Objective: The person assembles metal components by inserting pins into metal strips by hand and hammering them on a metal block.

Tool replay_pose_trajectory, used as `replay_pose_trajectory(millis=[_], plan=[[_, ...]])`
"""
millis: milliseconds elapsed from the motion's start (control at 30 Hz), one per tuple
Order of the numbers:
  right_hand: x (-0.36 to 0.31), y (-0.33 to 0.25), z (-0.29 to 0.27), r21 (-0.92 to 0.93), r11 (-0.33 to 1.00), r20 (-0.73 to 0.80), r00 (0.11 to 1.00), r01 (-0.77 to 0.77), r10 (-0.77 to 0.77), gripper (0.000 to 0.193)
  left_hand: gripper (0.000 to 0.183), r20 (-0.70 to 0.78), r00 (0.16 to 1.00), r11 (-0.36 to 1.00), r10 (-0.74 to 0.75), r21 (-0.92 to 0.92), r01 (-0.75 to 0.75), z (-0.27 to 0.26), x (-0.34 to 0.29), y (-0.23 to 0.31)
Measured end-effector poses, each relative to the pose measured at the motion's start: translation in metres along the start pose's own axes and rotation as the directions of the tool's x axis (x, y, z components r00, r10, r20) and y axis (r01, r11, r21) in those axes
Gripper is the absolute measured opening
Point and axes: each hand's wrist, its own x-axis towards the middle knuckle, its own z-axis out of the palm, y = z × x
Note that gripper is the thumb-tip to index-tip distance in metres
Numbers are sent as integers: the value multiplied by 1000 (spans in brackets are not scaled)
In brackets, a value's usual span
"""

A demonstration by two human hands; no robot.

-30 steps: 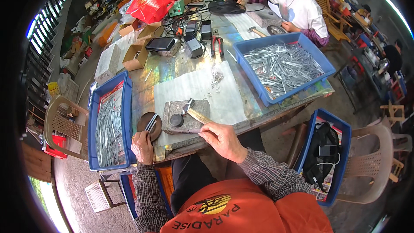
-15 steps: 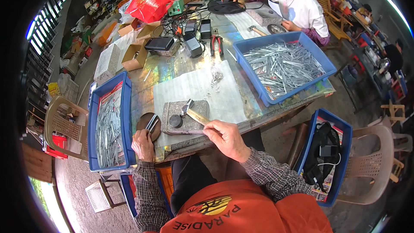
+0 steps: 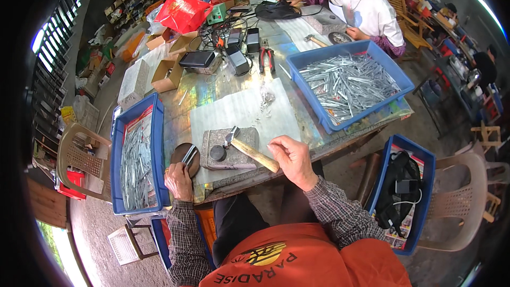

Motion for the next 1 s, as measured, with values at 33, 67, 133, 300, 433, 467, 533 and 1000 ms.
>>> replay_pose_trajectory(millis=[33,67,133,300,433,467,533,1000], plan=[[1,2,-1,7,1000,-6,1000,-4,4,8,8,-2,1000,1000,2,0,-2,0,0,0],[1,4,-1,14,1000,-12,1000,-8,9,8,9,13,1000,1000,-10,-2,10,0,0,1],[2,8,-3,8,1000,-18,1000,-25,25,8,9,28,999,1000,-19,-6,19,1,1,1],[4,15,-3,4,998,-26,998,-63,63,8,11,48,998,999,-39,-22,40,0,0,0],[5,23,-3,-23,999,-54,998,-37,36,9,12,49,998,999,-37,-32,39,-2,-1,3],[5,25,-3,-26,999,-61,997,-38,37,9,12,47,998,999,-41,-33,42,-3,-1,3],[5,26,-3,-20,998,-54,997,-56,55,9,12,44,998,998,-47,-31,48,-4,-2,3],[12,58,-3,-2,993,-100,988,-118,117,12,9,32,999,999,-27,-18,27,2,-1,-1]])
